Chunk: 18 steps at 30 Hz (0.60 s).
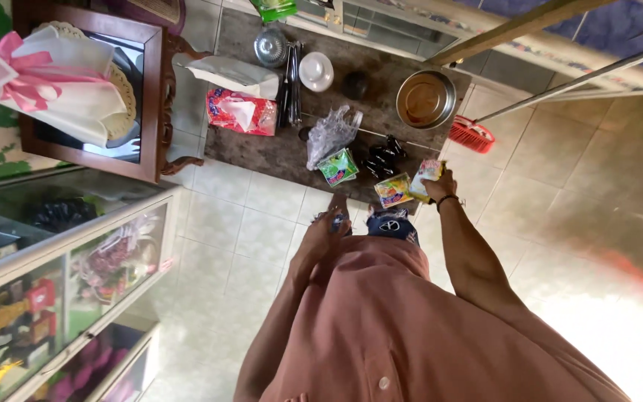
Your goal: Selecting and organizing various instant drink and snack packets from a shelf.
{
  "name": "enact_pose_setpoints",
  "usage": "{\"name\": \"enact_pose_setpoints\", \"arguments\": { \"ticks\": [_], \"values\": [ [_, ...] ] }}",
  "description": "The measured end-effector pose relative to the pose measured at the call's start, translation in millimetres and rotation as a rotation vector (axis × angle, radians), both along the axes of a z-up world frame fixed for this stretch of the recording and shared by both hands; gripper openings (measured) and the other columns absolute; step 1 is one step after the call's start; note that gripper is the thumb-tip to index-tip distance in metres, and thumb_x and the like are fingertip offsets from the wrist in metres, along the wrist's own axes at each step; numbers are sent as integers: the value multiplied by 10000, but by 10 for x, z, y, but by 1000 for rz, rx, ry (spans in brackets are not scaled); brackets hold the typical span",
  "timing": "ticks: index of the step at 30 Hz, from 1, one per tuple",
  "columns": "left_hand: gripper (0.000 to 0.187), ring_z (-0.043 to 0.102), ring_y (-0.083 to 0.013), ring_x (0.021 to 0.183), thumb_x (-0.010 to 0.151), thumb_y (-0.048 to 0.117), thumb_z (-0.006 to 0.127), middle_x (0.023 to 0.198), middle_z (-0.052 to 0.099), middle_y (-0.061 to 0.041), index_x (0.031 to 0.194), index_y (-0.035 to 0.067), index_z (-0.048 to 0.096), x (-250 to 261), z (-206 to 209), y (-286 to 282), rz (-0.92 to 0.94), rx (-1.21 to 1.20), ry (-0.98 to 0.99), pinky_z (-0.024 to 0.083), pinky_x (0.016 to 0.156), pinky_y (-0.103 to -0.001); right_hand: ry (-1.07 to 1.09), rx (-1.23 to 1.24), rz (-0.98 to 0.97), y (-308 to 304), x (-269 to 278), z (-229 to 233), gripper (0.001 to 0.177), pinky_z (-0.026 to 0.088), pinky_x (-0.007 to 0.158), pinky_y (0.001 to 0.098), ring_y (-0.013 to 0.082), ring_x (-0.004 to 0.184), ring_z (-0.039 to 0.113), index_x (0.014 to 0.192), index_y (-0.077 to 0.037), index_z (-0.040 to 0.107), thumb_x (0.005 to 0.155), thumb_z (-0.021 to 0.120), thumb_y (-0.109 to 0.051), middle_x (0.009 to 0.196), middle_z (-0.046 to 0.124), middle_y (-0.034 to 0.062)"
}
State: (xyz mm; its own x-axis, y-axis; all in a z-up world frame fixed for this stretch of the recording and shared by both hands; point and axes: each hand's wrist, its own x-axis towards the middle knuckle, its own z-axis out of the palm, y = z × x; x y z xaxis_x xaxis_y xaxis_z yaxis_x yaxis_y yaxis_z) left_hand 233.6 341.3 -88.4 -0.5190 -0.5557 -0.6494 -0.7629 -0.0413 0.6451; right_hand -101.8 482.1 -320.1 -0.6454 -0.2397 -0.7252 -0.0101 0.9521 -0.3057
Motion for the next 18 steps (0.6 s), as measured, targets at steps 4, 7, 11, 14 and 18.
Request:
{"name": "enact_pose_setpoints", "arguments": {
  "ticks": [4, 7, 11, 14, 18],
  "values": [
    [518, 644, -421, 1140, 964, 357, 657, 1250, 669, -248, 1354, 20, 608, -17, 347, -23, 8, -75, 7, 510, 972, -455, 115, -42, 193, -60, 193, -603, 870, 252, 1225, 482, 374, 1379, 450, 1380, 29, 453, 784, 912, -406, 1423, 544, 248],
    [515, 640, -420, 1151, 947, 351, 648, 1285, 663, -235, 1346, 28, 613, 46, 385, -152, 5, -97, -26, 510, 968, -460, 55, -158, 66, -593, 349, 91, 1134, 324, 1118, 460, 436, 1355, 359, 1505, 38, 268, 688, 938, -375, 1459, 395, 306],
    [529, 646, -417, 1149, 931, 364, 657, 1297, 660, -230, 1343, 36, 612, 160, 261, -340, -21, -134, -72, 512, 974, -464, -196, -155, 95, -678, 396, 105, 978, 440, 1227, 422, 346, 1449, 545, 1515, 4, 458, 692, 800, -398, 1544, 565, 208],
    [529, 655, -423, 1135, 957, 382, 656, 1287, 656, -246, 1344, 24, 606, 122, 244, -497, -77, -200, -72, 515, 975, -474, -209, -104, 305, -680, 366, 36, 1249, 241, 1213, 435, 403, 1513, 207, 1603, 11, 97, 772, 895, -471, 1649, 177, 268],
    [496, 658, -427, 1119, 959, 343, 676, 1256, 675, -250, 1326, 15, 622, -6, 211, -738, -70, -276, -4, 528, 947, -478, -273, -126, 196, -692, 341, 127, 1230, 279, 1221, 398, 376, 1522, 285, 1622, -2, 111, 765, 875, -446, 1658, 251, 241]
  ]
}}
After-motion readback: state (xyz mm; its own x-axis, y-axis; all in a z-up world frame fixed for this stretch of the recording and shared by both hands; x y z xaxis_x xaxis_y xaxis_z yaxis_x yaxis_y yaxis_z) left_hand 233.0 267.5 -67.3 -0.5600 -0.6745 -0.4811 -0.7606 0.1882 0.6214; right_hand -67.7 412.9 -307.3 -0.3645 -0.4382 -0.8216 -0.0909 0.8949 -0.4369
